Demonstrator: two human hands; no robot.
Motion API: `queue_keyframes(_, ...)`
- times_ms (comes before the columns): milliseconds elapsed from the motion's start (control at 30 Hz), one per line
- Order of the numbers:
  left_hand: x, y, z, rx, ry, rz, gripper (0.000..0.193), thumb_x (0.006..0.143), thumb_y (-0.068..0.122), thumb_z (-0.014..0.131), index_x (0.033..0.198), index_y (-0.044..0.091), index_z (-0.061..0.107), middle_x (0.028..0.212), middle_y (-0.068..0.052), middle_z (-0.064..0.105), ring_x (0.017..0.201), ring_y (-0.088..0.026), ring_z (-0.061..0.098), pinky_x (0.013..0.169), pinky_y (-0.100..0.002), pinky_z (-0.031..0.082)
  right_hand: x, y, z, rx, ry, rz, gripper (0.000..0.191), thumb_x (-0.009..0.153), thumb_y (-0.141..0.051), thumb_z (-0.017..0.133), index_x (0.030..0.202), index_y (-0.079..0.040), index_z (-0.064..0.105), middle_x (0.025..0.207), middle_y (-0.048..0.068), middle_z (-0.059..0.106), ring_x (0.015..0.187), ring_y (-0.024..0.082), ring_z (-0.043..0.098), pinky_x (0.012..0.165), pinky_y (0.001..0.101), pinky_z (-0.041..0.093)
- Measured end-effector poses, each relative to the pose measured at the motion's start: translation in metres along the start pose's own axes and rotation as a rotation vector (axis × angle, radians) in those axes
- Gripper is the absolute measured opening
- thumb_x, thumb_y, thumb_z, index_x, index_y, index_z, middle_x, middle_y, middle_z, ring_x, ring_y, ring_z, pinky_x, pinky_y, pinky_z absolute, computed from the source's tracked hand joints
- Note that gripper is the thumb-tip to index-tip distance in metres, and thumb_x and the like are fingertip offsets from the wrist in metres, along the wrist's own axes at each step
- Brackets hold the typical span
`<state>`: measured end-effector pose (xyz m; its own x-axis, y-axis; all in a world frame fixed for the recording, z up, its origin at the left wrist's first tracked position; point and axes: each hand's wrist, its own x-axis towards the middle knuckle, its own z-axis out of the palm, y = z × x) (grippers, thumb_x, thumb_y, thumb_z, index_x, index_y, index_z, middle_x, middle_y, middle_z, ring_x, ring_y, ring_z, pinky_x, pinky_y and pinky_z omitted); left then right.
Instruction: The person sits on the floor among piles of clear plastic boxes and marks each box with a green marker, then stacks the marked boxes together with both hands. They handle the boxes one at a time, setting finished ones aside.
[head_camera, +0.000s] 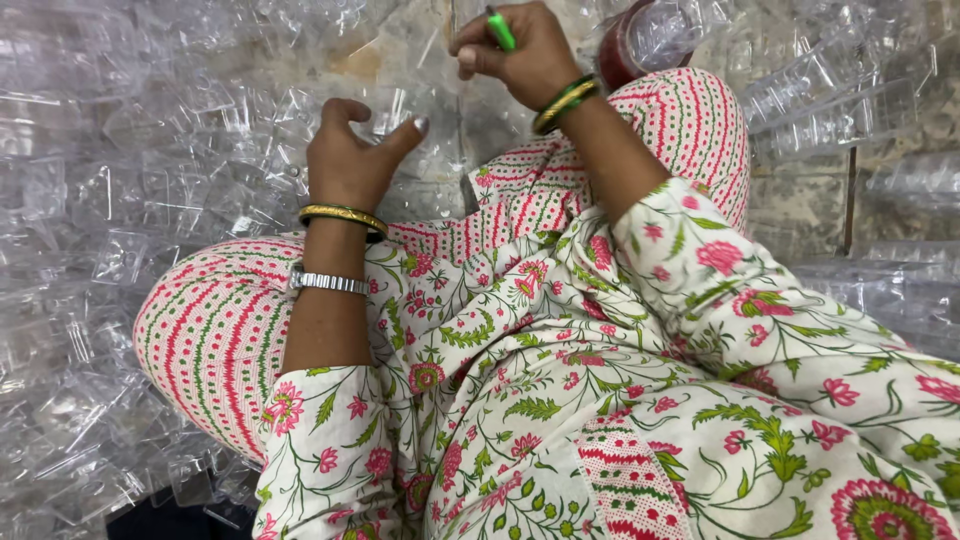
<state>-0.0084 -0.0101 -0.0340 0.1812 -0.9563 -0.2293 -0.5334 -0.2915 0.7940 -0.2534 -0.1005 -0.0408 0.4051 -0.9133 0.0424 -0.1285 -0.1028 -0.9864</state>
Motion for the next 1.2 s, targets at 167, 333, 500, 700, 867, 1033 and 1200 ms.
queue_keyframes(167, -0.008, 0.016, -0.006, -0.198, -0.117, 0.106, 0.069, 0.074, 0.029, 0.094, 0.127, 0.006, 0.056, 0.075, -0.004, 0.062, 0.067, -0.012, 0.06, 0.059, -0.03, 0.05, -0.011, -0.037, -0.004, 0.129, -0.285, -0.087, 0.011, 0.102, -0.003, 0.075, 0.11, 0.004, 0.074, 0.098, 0.009, 0.076, 0.09, 0.016, 0.074, 0.087, 0.0308, 0.061)
queue_keyframes(333, -0.012, 0.022, -0.009, -0.443, -0.209, 0.312, 0.071, 0.078, 0.011, 0.094, 0.135, 0.008, 0.054, 0.095, 0.0, 0.061, 0.084, -0.009, 0.057, 0.075, -0.026, 0.053, -0.003, -0.021, -0.019, 0.036, -0.023, -0.077, 0.018, 0.103, -0.016, 0.072, 0.109, 0.0, 0.075, 0.098, 0.008, 0.077, 0.078, 0.012, 0.062, 0.07, 0.0289, 0.049)
queue_keyframes(500, -0.008, 0.016, -0.005, -0.589, -0.253, 0.44, 0.074, 0.082, 0.001, 0.093, 0.139, 0.008, 0.046, 0.121, -0.003, 0.06, 0.112, -0.013, 0.063, 0.1, -0.03, 0.055, 0.018, 0.024, -0.032, -0.993, 0.434, -0.108, 0.043, 0.089, -0.015, 0.082, 0.131, -0.014, 0.073, 0.127, 0.018, 0.07, 0.106, 0.036, 0.067, 0.088, 0.0438, 0.055)
queue_keyframes(700, -0.005, 0.011, -0.001, -0.543, -0.221, 0.422, 0.077, 0.079, 0.003, 0.094, 0.137, 0.008, 0.044, 0.129, -0.002, 0.057, 0.109, -0.014, 0.061, 0.099, -0.031, 0.055, 0.014, 0.031, -0.014, -0.868, 0.242, 0.236, 0.061, 0.07, -0.019, 0.09, 0.128, -0.024, 0.07, 0.121, 0.014, 0.069, 0.108, 0.037, 0.065, 0.092, 0.0446, 0.051)
queue_keyframes(867, -0.006, 0.013, -0.003, -0.604, -0.248, 0.378, 0.073, 0.078, 0.002, 0.093, 0.136, 0.007, 0.048, 0.109, 0.001, 0.057, 0.094, -0.009, 0.055, 0.085, -0.026, 0.05, 0.012, -0.003, -0.014, -0.721, 0.198, 0.167, 0.044, 0.074, -0.018, 0.09, 0.117, -0.017, 0.078, 0.114, 0.012, 0.075, 0.101, 0.027, 0.073, 0.09, 0.0382, 0.056)
queue_keyframes(1033, -0.01, 0.016, -0.005, -0.594, -0.338, 0.271, 0.065, 0.079, 0.002, 0.09, 0.133, 0.008, 0.055, 0.085, 0.006, 0.051, 0.075, -0.005, 0.049, 0.066, -0.022, 0.044, -0.005, -0.053, -0.027, -0.006, -0.232, 0.171, 0.058, 0.083, -0.03, 0.078, 0.136, -0.012, 0.066, 0.116, -0.002, 0.078, 0.088, 0.007, 0.065, 0.076, 0.0247, 0.052)
queue_keyframes(1200, -0.012, 0.019, -0.007, -0.547, -0.419, 0.266, 0.061, 0.078, 0.003, 0.086, 0.13, 0.008, 0.054, 0.089, 0.005, 0.065, 0.079, -0.003, 0.065, 0.07, -0.021, 0.055, -0.023, -0.066, -0.028, -0.172, -0.301, -0.173, 0.06, 0.092, -0.026, 0.089, 0.14, 0.0, 0.063, 0.119, 0.011, 0.073, 0.11, 0.019, 0.07, 0.097, 0.0334, 0.056)
